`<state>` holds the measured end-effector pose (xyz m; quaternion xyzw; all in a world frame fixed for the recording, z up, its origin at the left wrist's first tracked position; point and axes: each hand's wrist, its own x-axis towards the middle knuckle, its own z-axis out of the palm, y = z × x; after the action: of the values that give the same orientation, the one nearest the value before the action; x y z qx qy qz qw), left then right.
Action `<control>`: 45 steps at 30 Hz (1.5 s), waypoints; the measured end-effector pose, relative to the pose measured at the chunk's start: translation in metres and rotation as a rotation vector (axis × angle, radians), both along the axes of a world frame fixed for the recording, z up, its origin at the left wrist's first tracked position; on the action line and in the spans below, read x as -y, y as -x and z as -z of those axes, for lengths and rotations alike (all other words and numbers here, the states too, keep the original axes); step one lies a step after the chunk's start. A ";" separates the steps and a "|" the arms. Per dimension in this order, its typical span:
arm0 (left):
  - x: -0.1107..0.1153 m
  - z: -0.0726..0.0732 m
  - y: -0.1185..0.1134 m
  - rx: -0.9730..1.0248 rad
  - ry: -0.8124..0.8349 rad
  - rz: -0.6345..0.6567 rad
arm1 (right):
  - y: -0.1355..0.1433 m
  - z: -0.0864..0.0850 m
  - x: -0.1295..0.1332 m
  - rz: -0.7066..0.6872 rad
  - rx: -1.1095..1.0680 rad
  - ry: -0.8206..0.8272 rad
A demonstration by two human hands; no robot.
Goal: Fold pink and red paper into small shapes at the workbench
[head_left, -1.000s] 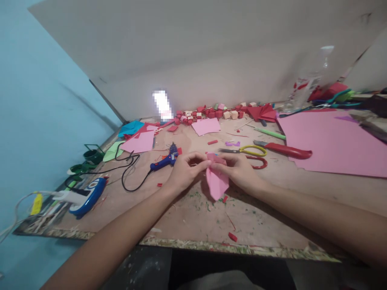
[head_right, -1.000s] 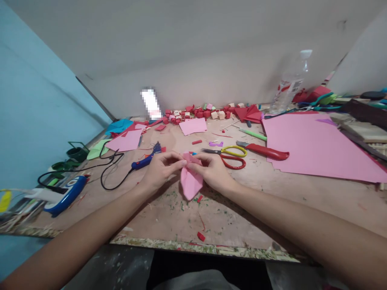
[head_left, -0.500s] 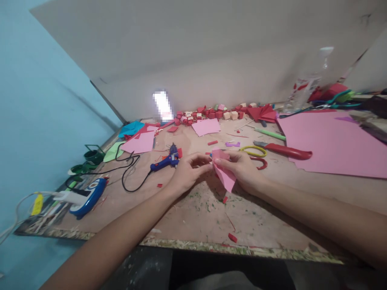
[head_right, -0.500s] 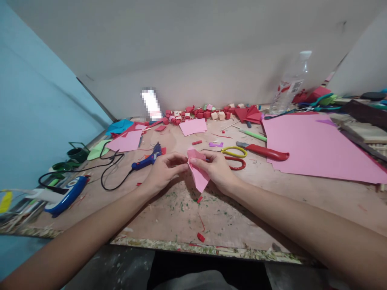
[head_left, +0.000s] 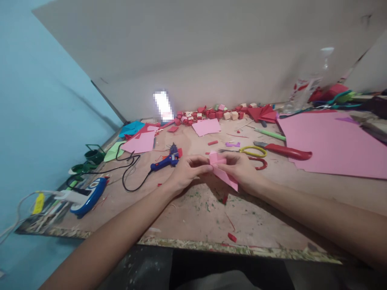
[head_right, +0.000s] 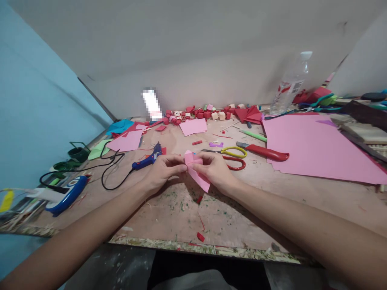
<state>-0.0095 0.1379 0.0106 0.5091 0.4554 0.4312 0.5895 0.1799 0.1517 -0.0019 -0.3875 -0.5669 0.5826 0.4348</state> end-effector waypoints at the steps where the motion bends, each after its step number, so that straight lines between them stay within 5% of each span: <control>1: 0.000 0.000 0.000 0.006 0.011 0.001 | 0.000 0.002 0.000 -0.006 -0.012 0.003; 21: -0.004 0.004 0.005 -0.005 -0.025 0.020 | 0.000 -0.002 0.001 -0.049 0.030 -0.011; 32: -0.004 -0.004 0.013 -0.233 -0.163 0.136 | 0.003 0.000 0.002 -0.030 0.216 -0.145; 45: -0.008 -0.001 0.013 -0.411 -0.335 -0.014 | 0.001 0.004 0.000 0.090 0.046 -0.009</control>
<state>-0.0226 0.1458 0.0114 0.6735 0.4912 0.3922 0.3890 0.1788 0.1515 -0.0061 -0.4238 -0.5612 0.5510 0.4492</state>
